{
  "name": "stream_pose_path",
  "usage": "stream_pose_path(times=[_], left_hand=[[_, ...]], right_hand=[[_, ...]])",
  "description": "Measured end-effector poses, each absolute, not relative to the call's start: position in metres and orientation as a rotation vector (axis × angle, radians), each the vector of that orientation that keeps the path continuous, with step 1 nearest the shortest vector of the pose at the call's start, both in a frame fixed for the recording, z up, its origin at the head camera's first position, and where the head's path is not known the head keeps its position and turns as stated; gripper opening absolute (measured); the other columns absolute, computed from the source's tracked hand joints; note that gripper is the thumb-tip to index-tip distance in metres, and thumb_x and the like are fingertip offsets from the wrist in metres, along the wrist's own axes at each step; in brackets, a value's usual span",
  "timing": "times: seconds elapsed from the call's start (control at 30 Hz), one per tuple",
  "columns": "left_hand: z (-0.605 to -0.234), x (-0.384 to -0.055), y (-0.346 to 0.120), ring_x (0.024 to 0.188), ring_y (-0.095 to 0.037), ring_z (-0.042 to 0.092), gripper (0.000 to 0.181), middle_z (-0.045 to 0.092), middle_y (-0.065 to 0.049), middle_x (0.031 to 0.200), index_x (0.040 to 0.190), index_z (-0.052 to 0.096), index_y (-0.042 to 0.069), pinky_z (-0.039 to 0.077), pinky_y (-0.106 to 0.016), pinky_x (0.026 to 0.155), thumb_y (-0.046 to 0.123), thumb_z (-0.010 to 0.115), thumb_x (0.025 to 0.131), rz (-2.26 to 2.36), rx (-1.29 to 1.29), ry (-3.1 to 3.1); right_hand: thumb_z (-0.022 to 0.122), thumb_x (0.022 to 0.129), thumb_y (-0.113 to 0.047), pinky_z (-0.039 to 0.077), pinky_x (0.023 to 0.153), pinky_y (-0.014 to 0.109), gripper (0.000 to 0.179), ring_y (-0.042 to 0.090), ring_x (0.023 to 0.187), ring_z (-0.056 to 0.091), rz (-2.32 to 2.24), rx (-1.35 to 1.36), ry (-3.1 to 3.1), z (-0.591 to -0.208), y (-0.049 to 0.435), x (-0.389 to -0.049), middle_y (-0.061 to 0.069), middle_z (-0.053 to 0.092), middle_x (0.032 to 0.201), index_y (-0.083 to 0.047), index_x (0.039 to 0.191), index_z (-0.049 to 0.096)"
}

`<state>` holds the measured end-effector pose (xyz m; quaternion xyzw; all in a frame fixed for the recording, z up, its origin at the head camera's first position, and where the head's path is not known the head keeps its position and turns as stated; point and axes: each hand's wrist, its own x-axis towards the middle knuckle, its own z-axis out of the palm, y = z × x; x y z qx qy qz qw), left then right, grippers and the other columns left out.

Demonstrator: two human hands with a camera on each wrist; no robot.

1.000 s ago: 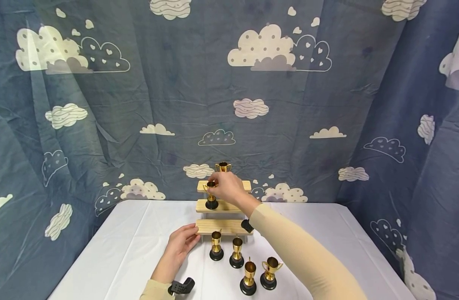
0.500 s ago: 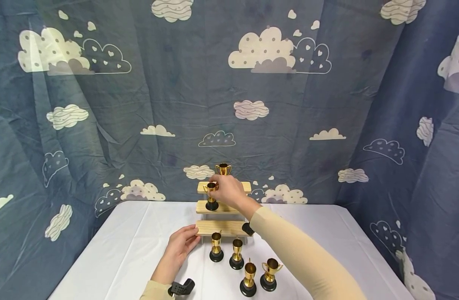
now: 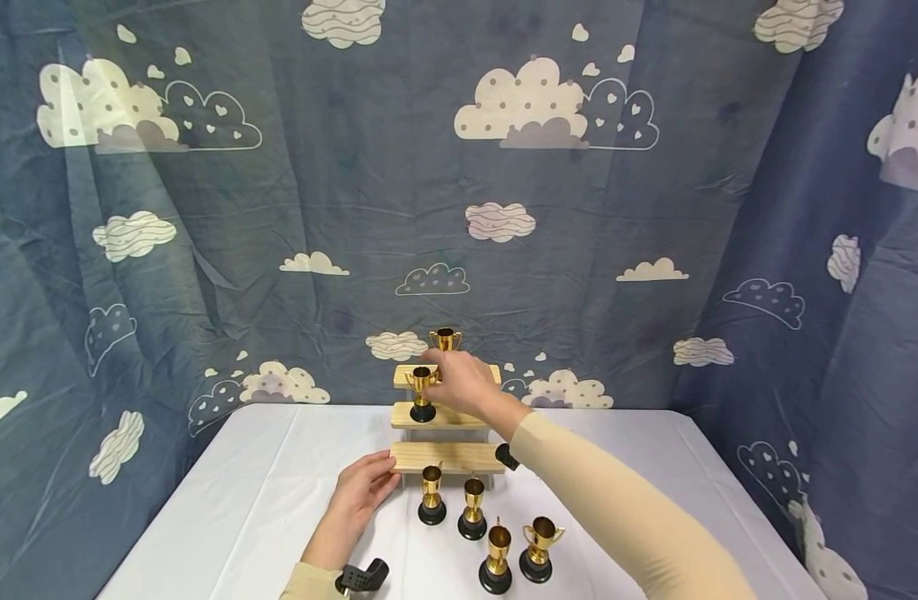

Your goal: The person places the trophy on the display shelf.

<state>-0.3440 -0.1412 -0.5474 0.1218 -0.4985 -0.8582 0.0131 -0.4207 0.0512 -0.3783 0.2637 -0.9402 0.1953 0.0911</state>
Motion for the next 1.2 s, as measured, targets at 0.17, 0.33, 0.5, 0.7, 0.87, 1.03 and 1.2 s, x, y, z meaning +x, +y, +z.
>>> stream_pose_path(times=[0.17,0.33,0.5,0.7,0.87,1.03,1.2], left_hand=[[-0.548,-0.344,-0.141,0.084,-0.017,0.067,0.037,0.066,-0.014,0.097,0.123,0.058,-0.013,0.061,-0.029,0.082,-0.005,0.069,0.089,-2.671,0.383,-1.551],[-0.548,-0.346,-0.140,0.084,-0.017,0.067,0.038,0.067,-0.014,0.097,0.123,0.058,-0.014,0.061,-0.028,0.081,-0.005,0.070,0.088,-2.675,0.380,-1.545],[-0.549,-0.345,-0.140,0.084,-0.017,0.067,0.039,0.067,-0.014,0.098,0.124,0.058,-0.013,0.061,-0.029,0.082,-0.005,0.071,0.088,-2.679,0.391,-1.548],[-0.548,-0.344,-0.141,0.085,-0.017,0.067,0.040,0.067,-0.014,0.100,0.124,0.058,-0.013,0.061,-0.029,0.084,-0.004,0.072,0.088,-2.685,0.362,-1.549],[-0.548,-0.345,-0.140,0.084,-0.017,0.067,0.039,0.067,-0.013,0.099,0.124,0.058,-0.012,0.061,-0.029,0.084,-0.004,0.072,0.088,-2.693,0.369,-1.543],[-0.548,-0.346,-0.141,0.083,-0.017,0.066,0.038,0.066,-0.014,0.098,0.122,0.059,-0.012,0.061,-0.029,0.082,-0.005,0.072,0.087,-2.684,0.377,-1.541],[-0.550,-0.344,-0.141,0.084,-0.017,0.066,0.041,0.066,-0.014,0.099,0.124,0.057,-0.013,0.061,-0.029,0.083,-0.004,0.072,0.087,-2.684,0.371,-1.544]], right_hand=[[0.081,0.085,-0.033,0.051,0.057,0.033,0.062,0.013,0.081,0.060,0.536,0.802,-2.820,-0.373,0.056,-0.415,0.002,0.068,0.106,-0.027,0.142,0.056],[0.081,0.085,-0.038,0.053,0.059,0.034,0.064,0.013,0.085,0.063,0.505,0.800,-2.815,-0.369,0.065,-0.411,0.002,0.070,0.110,-0.029,0.143,0.055],[0.079,0.086,-0.035,0.049,0.051,0.032,0.059,0.011,0.070,0.060,0.509,0.811,-2.797,-0.366,0.076,-0.407,0.002,0.070,0.110,-0.028,0.141,0.057],[0.079,0.085,-0.036,0.048,0.048,0.030,0.059,0.010,0.073,0.060,0.468,0.796,-2.777,-0.361,0.088,-0.400,0.001,0.070,0.110,-0.025,0.140,0.059],[0.079,0.086,-0.035,0.047,0.048,0.030,0.058,0.010,0.071,0.060,0.453,0.761,-2.793,-0.356,0.101,-0.391,0.002,0.069,0.112,-0.024,0.140,0.059],[0.080,0.086,-0.034,0.045,0.048,0.029,0.055,0.010,0.071,0.059,0.426,0.749,-2.792,-0.356,0.115,-0.385,0.002,0.068,0.110,-0.024,0.137,0.061],[0.080,0.086,-0.034,0.048,0.051,0.029,0.051,0.012,0.076,0.062,0.394,0.769,-2.774,-0.360,0.129,-0.377,0.003,0.069,0.108,-0.021,0.133,0.064]])
